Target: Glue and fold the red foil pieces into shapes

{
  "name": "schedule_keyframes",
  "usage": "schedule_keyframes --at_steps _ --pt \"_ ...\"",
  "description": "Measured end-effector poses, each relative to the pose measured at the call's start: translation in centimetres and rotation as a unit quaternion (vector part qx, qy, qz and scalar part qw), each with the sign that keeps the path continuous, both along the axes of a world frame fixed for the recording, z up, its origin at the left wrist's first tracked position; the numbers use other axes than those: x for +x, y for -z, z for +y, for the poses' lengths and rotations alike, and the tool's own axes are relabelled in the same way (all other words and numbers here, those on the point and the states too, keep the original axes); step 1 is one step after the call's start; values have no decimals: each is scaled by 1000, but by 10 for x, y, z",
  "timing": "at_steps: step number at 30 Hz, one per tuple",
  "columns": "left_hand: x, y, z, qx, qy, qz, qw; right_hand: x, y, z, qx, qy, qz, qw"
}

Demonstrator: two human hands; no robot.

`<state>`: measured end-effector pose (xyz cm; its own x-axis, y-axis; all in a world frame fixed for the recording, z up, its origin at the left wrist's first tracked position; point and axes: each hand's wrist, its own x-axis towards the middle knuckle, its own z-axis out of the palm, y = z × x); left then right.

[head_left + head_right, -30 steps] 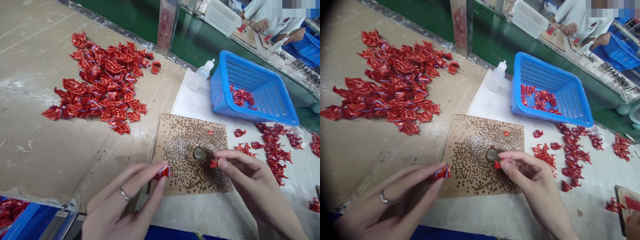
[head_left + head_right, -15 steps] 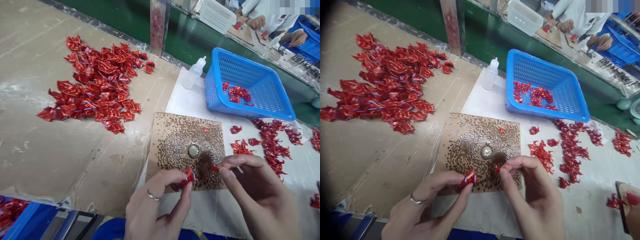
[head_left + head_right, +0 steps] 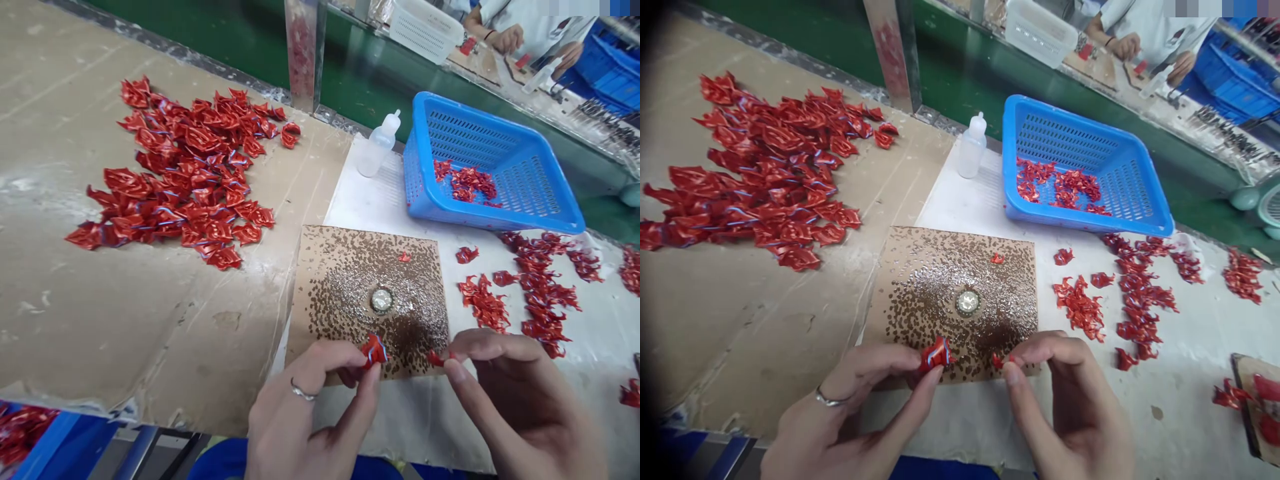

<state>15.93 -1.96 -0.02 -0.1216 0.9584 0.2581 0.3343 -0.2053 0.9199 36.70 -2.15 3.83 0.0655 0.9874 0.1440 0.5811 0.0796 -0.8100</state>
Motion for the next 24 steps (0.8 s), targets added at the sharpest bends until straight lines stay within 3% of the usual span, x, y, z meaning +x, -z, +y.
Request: schedule_keyframes --at_steps 6,14,24 --pt "3 4 -1 17 43 6 999 -27 0 1 -49 -27 154 986" --pt "3 5 2 36 34 27 998 -37 4 5 -85 -3 182 980" --pt "2 2 8 91 70 19 993 -67 10 -7 -78 140 246 956"
